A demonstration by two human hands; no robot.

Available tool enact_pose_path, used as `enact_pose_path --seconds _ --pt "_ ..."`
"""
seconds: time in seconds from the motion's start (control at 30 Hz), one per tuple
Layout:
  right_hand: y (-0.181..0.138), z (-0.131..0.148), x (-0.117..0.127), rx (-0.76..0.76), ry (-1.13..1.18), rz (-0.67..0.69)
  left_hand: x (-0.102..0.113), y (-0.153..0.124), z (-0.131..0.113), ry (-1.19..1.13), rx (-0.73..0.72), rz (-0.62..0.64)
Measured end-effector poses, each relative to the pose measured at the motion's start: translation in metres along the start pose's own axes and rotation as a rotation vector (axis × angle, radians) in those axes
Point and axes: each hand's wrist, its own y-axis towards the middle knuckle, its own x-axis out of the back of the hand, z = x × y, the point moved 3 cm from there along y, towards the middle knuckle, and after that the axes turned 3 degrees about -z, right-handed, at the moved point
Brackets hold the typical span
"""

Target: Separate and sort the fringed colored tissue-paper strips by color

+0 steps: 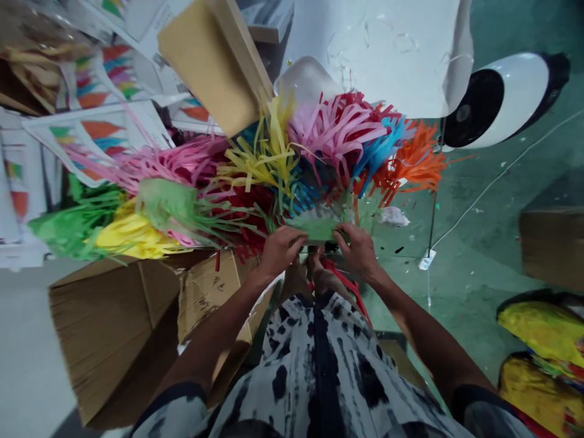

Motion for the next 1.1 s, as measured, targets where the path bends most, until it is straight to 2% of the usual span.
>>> enact_pose_path --seconds 0.1,0.2,0.53,0.87,0.93,1.0,1.1 --pt "0.004 0.001 -0.003 -0.065 -0.107 -0.065 0.0 0.013 0.003 0.091 0.143 -0.017" --pt "0.004 0.006 -0.005 -0.066 -0.215 -0.102 -0.002 0.022 0.003 0.22 0.22 0.008" --pt "0.008 0.01 -0.005 -0.089 -0.29 -0.178 -0.013 0.023 0.001 0.426 0.197 -0.06" --pt "0.012 0.011 -0.008 -0.065 -0.274 -0.206 -0.015 0.017 -0.021 0.494 0.022 -0.16" --pt "0.013 0.012 -0.008 -0.055 -0.294 -0.216 -0.021 0.01 -0.027 0.454 -0.099 -0.107" --pt "0.012 0.014 -0.006 -0.06 -0.322 -0.222 -0.032 0.001 -0.03 0.405 -0.243 0.013" --pt "0.002 0.019 0.0 -0.064 -0.347 -0.265 -0.045 -0.011 -0.026 0.392 -0.343 0.151"
